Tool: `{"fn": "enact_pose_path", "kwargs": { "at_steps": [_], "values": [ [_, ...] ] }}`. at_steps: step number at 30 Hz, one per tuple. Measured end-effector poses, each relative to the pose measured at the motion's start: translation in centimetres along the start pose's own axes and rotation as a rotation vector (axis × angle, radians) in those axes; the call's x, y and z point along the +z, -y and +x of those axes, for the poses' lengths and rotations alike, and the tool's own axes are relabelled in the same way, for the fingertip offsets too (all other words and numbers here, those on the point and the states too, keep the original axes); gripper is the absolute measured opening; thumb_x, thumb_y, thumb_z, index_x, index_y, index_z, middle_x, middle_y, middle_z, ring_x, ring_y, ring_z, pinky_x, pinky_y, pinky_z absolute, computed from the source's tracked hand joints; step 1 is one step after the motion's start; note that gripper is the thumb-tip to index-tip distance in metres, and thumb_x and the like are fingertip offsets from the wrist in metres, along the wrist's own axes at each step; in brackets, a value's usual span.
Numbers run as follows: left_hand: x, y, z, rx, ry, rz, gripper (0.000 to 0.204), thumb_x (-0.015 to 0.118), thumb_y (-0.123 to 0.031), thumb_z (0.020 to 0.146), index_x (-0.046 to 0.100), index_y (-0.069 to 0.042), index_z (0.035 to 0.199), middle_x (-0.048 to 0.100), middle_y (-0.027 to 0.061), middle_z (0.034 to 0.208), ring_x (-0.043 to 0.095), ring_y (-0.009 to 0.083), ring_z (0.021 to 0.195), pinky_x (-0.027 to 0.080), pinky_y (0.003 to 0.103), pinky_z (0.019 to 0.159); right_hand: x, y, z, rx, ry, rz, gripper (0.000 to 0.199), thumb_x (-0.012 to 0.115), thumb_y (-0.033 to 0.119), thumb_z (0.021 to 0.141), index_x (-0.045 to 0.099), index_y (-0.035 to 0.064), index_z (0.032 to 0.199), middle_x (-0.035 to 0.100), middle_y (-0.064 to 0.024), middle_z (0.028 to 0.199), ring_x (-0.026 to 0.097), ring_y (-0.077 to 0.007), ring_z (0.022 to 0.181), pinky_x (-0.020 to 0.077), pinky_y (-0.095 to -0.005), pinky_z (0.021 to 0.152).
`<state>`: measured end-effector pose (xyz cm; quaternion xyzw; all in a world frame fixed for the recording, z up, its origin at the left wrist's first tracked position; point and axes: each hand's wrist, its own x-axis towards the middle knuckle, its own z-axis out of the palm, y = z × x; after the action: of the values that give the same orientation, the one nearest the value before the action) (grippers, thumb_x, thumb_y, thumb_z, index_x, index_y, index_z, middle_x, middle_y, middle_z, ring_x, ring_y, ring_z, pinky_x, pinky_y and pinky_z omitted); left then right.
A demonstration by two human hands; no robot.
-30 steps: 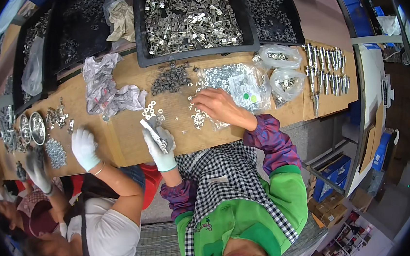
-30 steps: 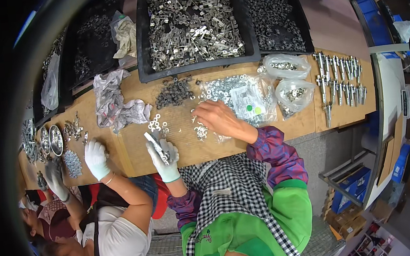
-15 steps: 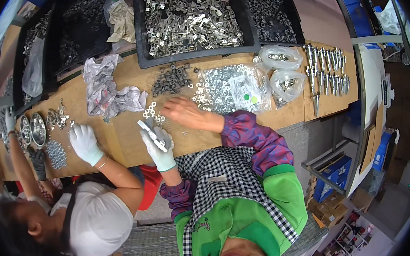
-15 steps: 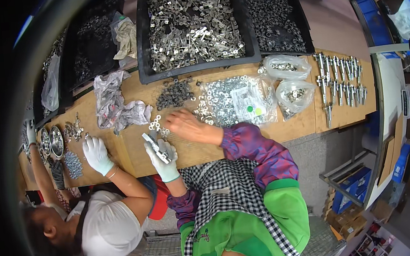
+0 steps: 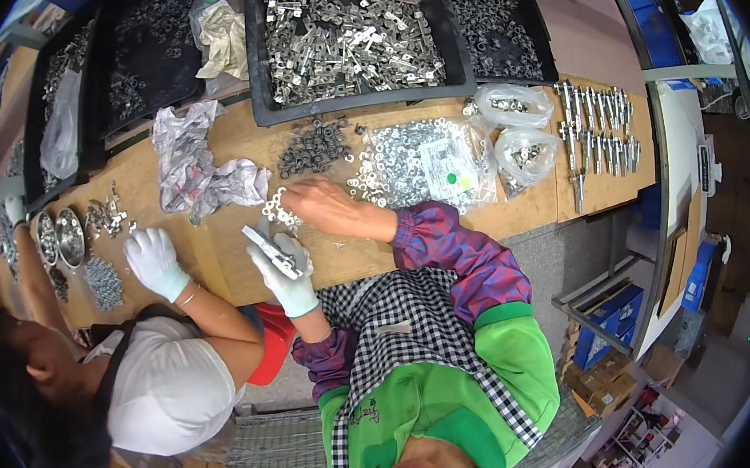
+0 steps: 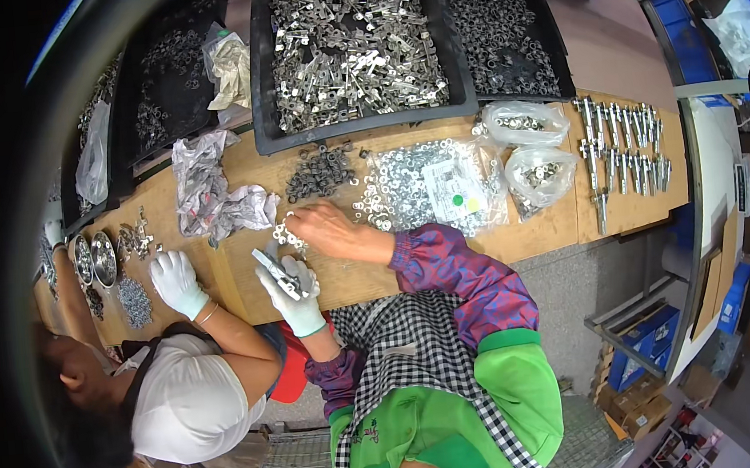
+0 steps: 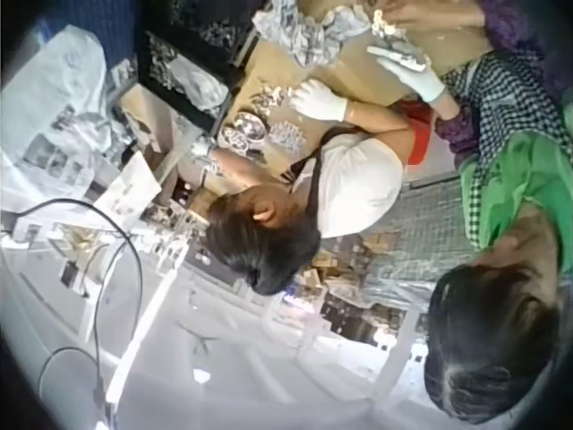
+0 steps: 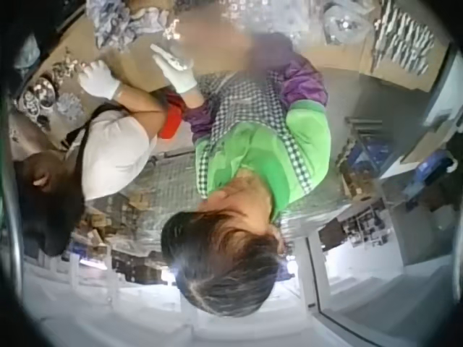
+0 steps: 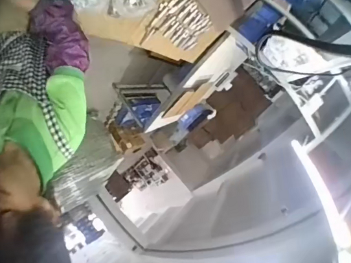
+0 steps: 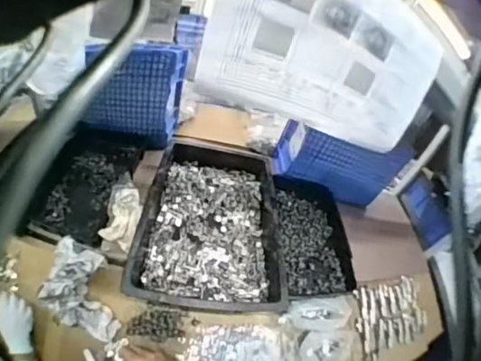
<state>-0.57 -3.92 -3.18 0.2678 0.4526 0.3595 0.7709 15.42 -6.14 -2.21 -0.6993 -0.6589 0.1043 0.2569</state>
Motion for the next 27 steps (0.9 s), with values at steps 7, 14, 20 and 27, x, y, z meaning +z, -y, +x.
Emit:
{"fn": "enact_pose_path", "kwargs": {
  "at_steps": [7,14,20,27],
  "values": [
    [2.4,1.2,-0.1,0.029,-0.090,-0.045,0.055,0.041,-0.044,0.097,0.038,-0.009,0.139,0.057,0.0061,0.109,0.055,0.0143,0.093,0.047,0.026,0.076,-5.4,2.5,-3.3,0.273,0.081,0.980,0.013,0.062,0.009,0.084,0.066,0.0048,0.096,0.068,-0.0073,0.091,0.065,-0.0207,0.087,0.0514,-0.0315,0.074],
    [4.1,1.2,-0.9,-0.061,-0.001,-0.118,0.054,0.041,-0.042,0.098,0.040,-0.006,0.138,0.052,0.0028,0.123,0.050,0.0111,0.098,0.042,0.027,0.086,-5.7,3.9,-5.1,0.012,-0.229,0.499,0.012,0.064,0.004,0.078,0.066,0.0039,0.089,0.066,-0.0060,0.084,0.065,-0.0222,0.078,0.0508,-0.0317,0.066],
    [6.2,0.6,-1.5,0.012,-0.011,-0.096,0.052,0.038,-0.042,0.099,0.044,-0.003,0.134,0.056,0.0014,0.109,0.050,0.0088,0.088,0.042,0.025,0.078,-4.7,3.3,-5.8,-0.177,-0.351,0.337,0.017,0.066,0.004,0.072,0.067,0.0042,0.089,0.065,-0.0039,0.086,0.063,-0.0166,0.075,0.0455,-0.0277,0.063],
    [6.8,-0.2,-1.9,-0.030,-0.007,-0.063,0.049,0.040,-0.041,0.099,0.050,-0.002,0.126,0.047,-0.0021,0.079,0.043,0.0061,0.069,0.036,0.023,0.061,-4.8,2.7,-6.0,-0.368,-0.421,0.025,0.022,0.063,0.010,0.072,0.066,0.0028,0.093,0.065,-0.0071,0.094,0.064,-0.0165,0.080,0.0409,-0.0247,0.061]
  ]
}}
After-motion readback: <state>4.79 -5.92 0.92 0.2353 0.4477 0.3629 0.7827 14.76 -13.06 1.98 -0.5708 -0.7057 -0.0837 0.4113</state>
